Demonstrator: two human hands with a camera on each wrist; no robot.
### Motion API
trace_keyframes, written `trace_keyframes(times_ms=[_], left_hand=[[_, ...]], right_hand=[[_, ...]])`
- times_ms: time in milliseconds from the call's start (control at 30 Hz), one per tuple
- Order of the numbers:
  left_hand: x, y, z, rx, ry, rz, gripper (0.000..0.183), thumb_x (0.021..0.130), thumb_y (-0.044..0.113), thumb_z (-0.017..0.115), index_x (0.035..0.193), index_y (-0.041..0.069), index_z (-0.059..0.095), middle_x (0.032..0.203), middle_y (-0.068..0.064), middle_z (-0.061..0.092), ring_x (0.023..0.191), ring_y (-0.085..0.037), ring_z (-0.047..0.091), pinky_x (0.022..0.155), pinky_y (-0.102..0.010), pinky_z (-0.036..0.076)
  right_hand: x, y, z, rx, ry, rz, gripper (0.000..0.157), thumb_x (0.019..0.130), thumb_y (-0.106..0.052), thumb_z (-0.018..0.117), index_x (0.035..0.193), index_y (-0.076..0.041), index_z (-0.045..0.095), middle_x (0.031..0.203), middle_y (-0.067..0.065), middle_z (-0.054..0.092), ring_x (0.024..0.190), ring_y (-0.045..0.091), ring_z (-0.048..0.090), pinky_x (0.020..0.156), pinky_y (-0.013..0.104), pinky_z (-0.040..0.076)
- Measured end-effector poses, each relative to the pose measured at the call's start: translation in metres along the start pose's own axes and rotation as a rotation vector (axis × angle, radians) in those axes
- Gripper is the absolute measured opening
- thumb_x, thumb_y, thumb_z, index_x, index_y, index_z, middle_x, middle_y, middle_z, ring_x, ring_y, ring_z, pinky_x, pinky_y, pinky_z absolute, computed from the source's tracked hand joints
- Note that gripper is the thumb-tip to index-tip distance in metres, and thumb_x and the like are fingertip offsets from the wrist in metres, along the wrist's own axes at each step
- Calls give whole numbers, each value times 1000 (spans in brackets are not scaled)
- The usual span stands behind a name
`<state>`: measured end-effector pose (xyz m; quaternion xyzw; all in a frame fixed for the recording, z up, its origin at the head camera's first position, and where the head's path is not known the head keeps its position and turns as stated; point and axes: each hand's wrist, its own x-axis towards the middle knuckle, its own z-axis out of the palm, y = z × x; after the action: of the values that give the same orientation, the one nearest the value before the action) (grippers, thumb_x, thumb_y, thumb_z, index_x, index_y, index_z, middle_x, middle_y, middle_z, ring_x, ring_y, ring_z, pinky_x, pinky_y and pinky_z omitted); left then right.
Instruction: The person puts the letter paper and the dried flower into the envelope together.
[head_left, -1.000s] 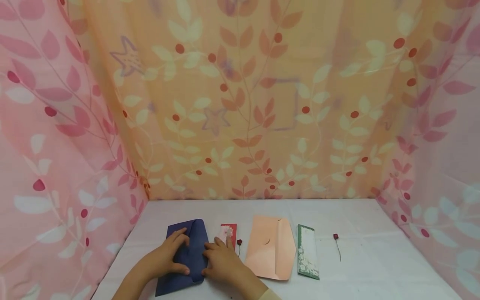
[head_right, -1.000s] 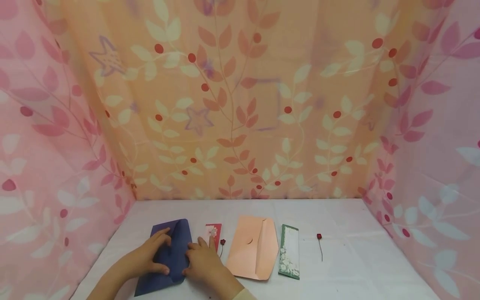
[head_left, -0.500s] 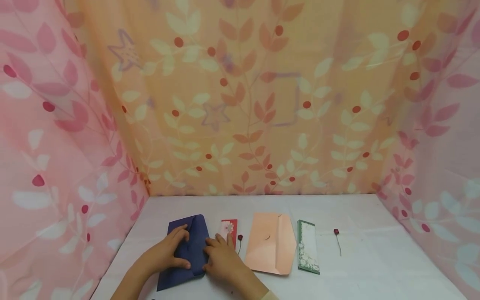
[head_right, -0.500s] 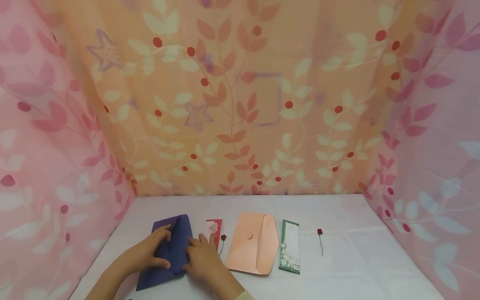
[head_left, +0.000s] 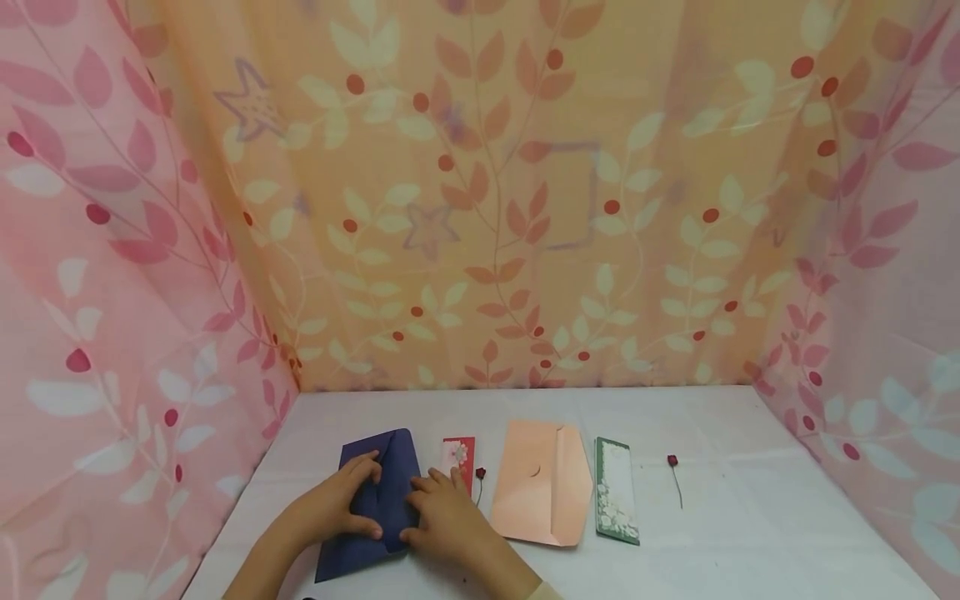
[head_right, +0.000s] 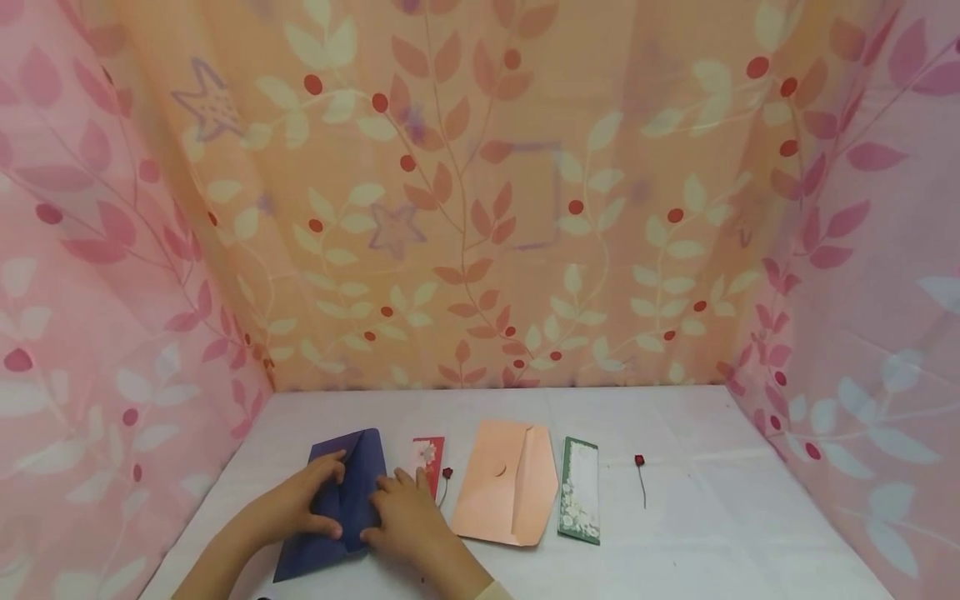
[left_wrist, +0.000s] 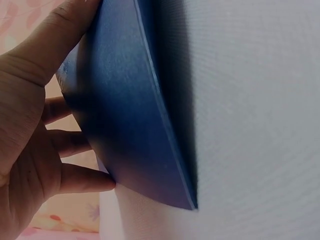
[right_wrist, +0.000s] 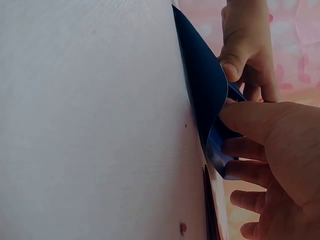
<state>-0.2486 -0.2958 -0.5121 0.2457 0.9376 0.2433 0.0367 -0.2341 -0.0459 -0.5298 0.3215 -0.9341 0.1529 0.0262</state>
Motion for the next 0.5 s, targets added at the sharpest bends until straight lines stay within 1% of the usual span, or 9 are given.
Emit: trace_keyframes(times_ms=[200, 367, 500], left_hand=[[-1, -1, 2, -16, -4, -15, 69, 70, 61, 85, 115, 23, 50, 157, -22, 40, 135, -43, 50, 106, -62, 44], [1, -2, 2, -23, -3, -16, 70, 69, 62, 85, 115, 24, 50, 158, -21, 40, 135, -44, 49, 106, -62, 44], [2, -3, 3, -9, -3, -7, 70, 68, 64, 84, 115, 25, 50, 157, -21, 40, 134, -42, 51, 104, -61, 46]], right_hand=[[-3, -2, -3, 16, 5, -25, 47, 89, -49, 75, 128, -24, 70, 146, 0, 60, 142, 31, 48, 116, 63, 32], [0, 1, -8, 12, 23, -19, 44, 88, -47, 76, 126, -25, 72, 144, -1, 61, 140, 31, 50, 116, 63, 33], [1, 7, -15, 17, 43, -9, 45, 87, -46, 78, 127, -24, 71, 144, -1, 61, 140, 31, 50, 115, 63, 34]])
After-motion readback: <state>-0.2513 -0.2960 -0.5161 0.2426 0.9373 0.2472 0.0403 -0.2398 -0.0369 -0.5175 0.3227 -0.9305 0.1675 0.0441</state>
